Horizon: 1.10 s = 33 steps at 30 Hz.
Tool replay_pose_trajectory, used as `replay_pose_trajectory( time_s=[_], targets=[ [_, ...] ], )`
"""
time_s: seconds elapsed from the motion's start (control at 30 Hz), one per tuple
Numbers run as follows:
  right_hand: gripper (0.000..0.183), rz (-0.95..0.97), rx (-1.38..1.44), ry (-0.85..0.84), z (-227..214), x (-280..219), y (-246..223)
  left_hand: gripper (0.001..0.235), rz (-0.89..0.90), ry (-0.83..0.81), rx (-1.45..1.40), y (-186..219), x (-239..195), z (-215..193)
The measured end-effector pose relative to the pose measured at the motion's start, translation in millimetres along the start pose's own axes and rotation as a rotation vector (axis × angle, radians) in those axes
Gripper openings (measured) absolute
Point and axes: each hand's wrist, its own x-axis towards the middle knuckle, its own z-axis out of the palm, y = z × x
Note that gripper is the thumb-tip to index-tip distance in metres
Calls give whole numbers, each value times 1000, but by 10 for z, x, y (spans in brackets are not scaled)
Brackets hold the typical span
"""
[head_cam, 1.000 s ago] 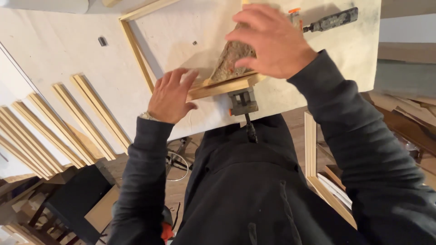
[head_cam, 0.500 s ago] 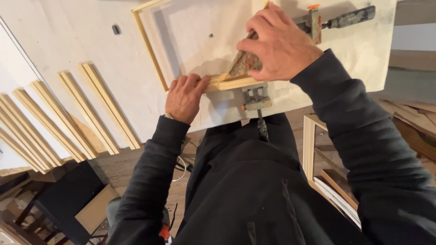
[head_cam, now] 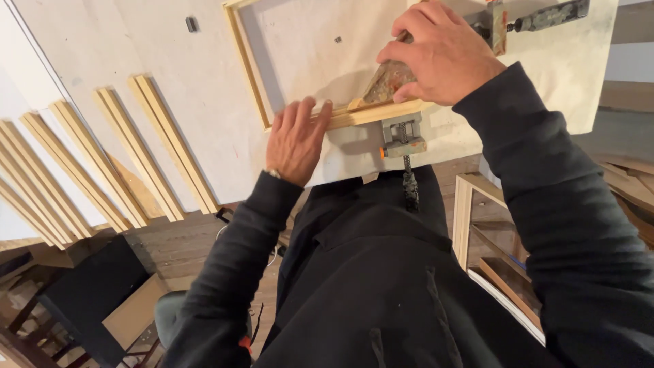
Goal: Assembling wooden picture frames by gluing corners and using clamps.
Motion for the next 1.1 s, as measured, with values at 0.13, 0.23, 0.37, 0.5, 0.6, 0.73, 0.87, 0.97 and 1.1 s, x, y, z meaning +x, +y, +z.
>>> replay_pose_trajectory(
  time_s=[0.13,0.23,0.37,0.5,0.6,0.73,0.87,0.97,1.1],
  targets=[
    [70,19,-55,-14,14,26,-23,38,-268,-90,-97,116,-236,36],
    [73,35,-43,-14,-21,22,-10,34,-421,-109,-242,155,-305,138],
    [70,-15,3,47,99,-79,34,32,-410,-5,-346,278,-225,193],
    [57,64,178,71,124,-109,30,26,-302,16,-399,431,-48,246],
    [60,89,103,42,54,-63,-50,29,-169,-10,-381,570,124,272],
    [61,1,-191,107,-62,-50,-154,17,-366,-180,-264,598,320,315],
    [65,26,-263,223,-45,-311,-245,38,-166,65,-308,477,648,77],
    [47,245,183,427,95,-693,-376,51,-225,85,-404,414,902,179],
    [27,700,455,646,507,-1236,-782,73,-263,10,-481,377,1117,493]
  ],
)
